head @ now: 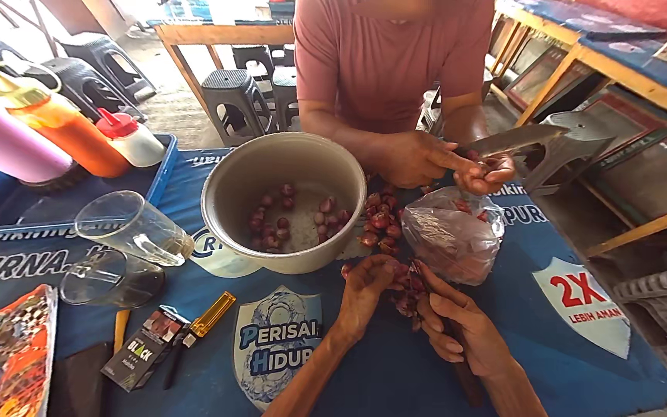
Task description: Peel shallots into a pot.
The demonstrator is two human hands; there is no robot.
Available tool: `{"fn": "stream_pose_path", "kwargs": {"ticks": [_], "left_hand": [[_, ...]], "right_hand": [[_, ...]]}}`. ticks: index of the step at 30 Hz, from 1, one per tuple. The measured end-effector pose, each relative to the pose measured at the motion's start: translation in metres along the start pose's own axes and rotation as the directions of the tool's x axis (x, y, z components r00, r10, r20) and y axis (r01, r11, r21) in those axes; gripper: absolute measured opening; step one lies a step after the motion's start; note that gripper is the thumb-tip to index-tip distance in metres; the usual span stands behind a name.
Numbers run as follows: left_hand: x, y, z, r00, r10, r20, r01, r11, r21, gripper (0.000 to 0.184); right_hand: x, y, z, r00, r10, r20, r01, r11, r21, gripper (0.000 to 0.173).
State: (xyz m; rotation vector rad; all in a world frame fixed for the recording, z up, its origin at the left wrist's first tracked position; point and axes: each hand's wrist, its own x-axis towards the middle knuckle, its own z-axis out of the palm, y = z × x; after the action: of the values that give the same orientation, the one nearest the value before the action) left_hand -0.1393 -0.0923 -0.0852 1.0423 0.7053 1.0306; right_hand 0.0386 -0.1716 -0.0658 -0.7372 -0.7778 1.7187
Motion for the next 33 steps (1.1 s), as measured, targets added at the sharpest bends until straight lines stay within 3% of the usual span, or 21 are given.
{"fn": "stream_pose_path", "kwargs": {"ticks": [4,7,11,15,17,18,20,21,27,33], "left_hand": [[0.0,0.0,0.0,1.0,0.015,0.014,-0.015,1.0,0.026,0.026],[-0.001,-0.002,0.001,0.999,0.03,0.035,-0.033,0.996,0.078,0.029],[-0.001,-0.002,0.002,0.999,0.031,0.016,-0.032,0.996,0.083,0.026],[-0.001,-0.003,0.003,1.0,0.022,0.004,-0.022,0.997,0.079,0.026],[-0.001,-0.002,0.002,1.0,0.024,0.005,-0.025,0.996,0.089,0.027],[-0.001,-0.002,0.002,1.0,0.023,0.005,-0.024,0.995,0.094,0.027],[-0.001,-0.003,0.001,1.0,0.019,0.007,-0.02,0.995,0.097,0.027],[-0.001,-0.003,0.001,1.0,0.02,0.009,-0.02,0.995,0.097,0.027],[0.001,-0.005,0.001,0.999,0.031,0.006,-0.032,0.994,0.101,0.026],[0.001,-0.006,0.002,1.0,0.027,-0.002,-0.027,0.992,0.12,0.026]], "right_hand": [[-0.001,0.0,-0.002,0.996,-0.083,0.011,0.083,0.996,-0.013,0.061],[-0.006,-0.005,-0.005,0.956,-0.292,0.026,0.291,0.956,0.022,0.06],[-0.016,-0.029,-0.006,0.805,-0.588,-0.08,0.593,0.803,0.064,0.053],[-0.014,-0.059,-0.026,0.674,-0.668,-0.315,0.719,0.692,0.071,0.034],[-0.002,-0.071,-0.033,0.674,-0.632,-0.381,0.712,0.694,0.107,0.028],[0.004,-0.077,-0.034,0.715,-0.579,-0.393,0.662,0.742,0.11,0.029],[0.015,-0.088,-0.032,0.845,-0.35,-0.404,0.428,0.896,0.12,0.03],[0.019,-0.091,-0.031,0.871,-0.264,-0.414,0.343,0.93,0.129,0.033],[0.018,-0.09,-0.047,0.928,-0.194,-0.318,0.289,0.914,0.285,0.04],[0.021,-0.08,-0.051,0.882,-0.19,-0.431,0.324,0.909,0.261,0.04]]}}
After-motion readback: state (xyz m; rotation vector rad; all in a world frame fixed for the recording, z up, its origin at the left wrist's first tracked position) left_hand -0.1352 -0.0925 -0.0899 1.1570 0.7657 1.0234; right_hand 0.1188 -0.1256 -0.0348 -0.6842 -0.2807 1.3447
